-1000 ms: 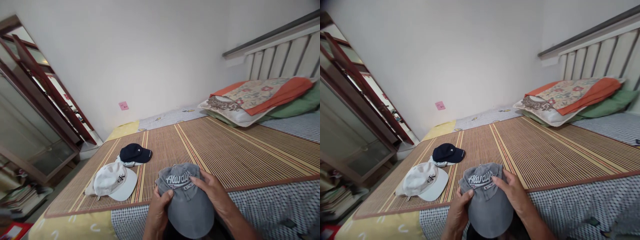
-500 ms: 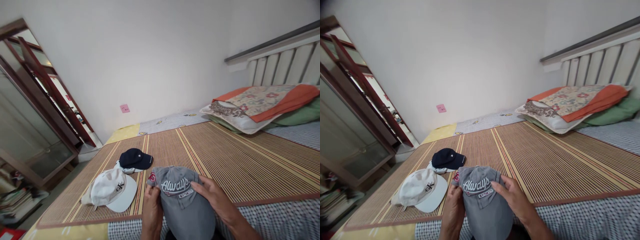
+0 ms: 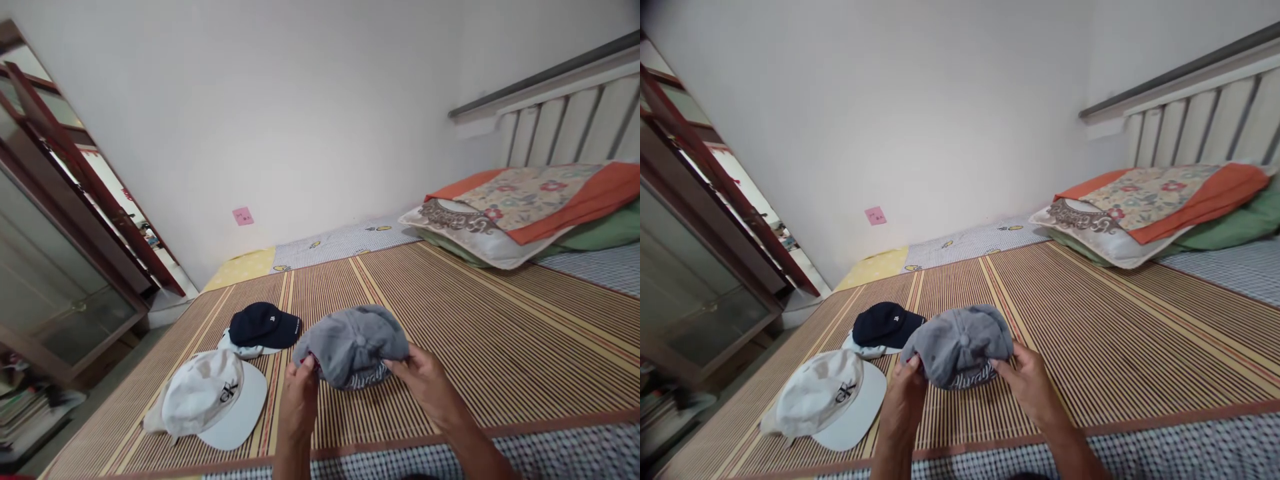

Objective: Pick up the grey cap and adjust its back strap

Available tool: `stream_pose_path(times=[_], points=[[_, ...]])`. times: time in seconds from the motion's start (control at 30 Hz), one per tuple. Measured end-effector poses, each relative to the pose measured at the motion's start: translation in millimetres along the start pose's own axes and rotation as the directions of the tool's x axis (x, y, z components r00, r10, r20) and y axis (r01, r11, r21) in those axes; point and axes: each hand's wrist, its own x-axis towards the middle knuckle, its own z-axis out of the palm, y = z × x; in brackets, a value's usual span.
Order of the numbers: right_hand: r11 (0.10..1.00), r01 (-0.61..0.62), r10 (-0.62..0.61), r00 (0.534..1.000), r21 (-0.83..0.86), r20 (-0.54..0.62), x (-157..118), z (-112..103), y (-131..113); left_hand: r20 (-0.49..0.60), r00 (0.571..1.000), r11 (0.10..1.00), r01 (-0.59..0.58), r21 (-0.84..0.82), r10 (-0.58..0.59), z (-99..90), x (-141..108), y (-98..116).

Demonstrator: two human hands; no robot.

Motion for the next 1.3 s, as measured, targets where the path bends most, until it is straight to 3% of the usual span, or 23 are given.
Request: stream_pose_path(times=[0.17,0.27,0.37,0.47,0.67,0.87,1.03,1.23,1.3], points=[[0.943,0.100,-0.080,0.994,-0.319,0.075,1,-15,43,0.161,0.984,0.899,-0.006,0.437,-0.071,-37.1,5,-23],[0.870,0.038,0.037,0.989,-0.492,0.141,-10,-26,73,0.126,0.988,0.852,0.012,0.524,-0.091,-50.7,-7,-42],[0.839,0.041,0.073,0.980,-0.542,0.187,-19,-32,84,0.109,0.987,0.840,0.039,0.541,-0.116,-53.9,-18,-55],[0.822,0.091,0.022,0.981,-0.563,0.192,-19,-29,73,0.096,0.988,0.831,0.049,0.554,-0.123,-54.4,-25,-57],[0.812,0.106,0.010,0.981,-0.574,0.194,-19,-7,40,0.184,0.982,0.755,-0.096,0.649,-0.034,-66.9,-36,-48],[0.842,0.092,0.052,0.967,-0.532,0.250,-31,21,42,0.274,0.962,0.722,-0.201,0.662,0.017,-78.0,-55,-47],[0.816,0.065,0.133,0.946,-0.574,0.296,-34,23,39,0.203,0.979,0.718,-0.152,0.679,0.014,-80.3,-66,-57],[0.794,0.139,0.112,0.924,-0.592,0.367,-34,-9,28,0.035,0.993,0.777,-0.111,0.620,0.113,-85.3,-62,-59],[0.774,0.167,0.099,0.920,-0.610,0.378,-35,-20,27,-0.059,0.997,0.793,-0.007,0.609,0.054,-86.8,-54,-58]])
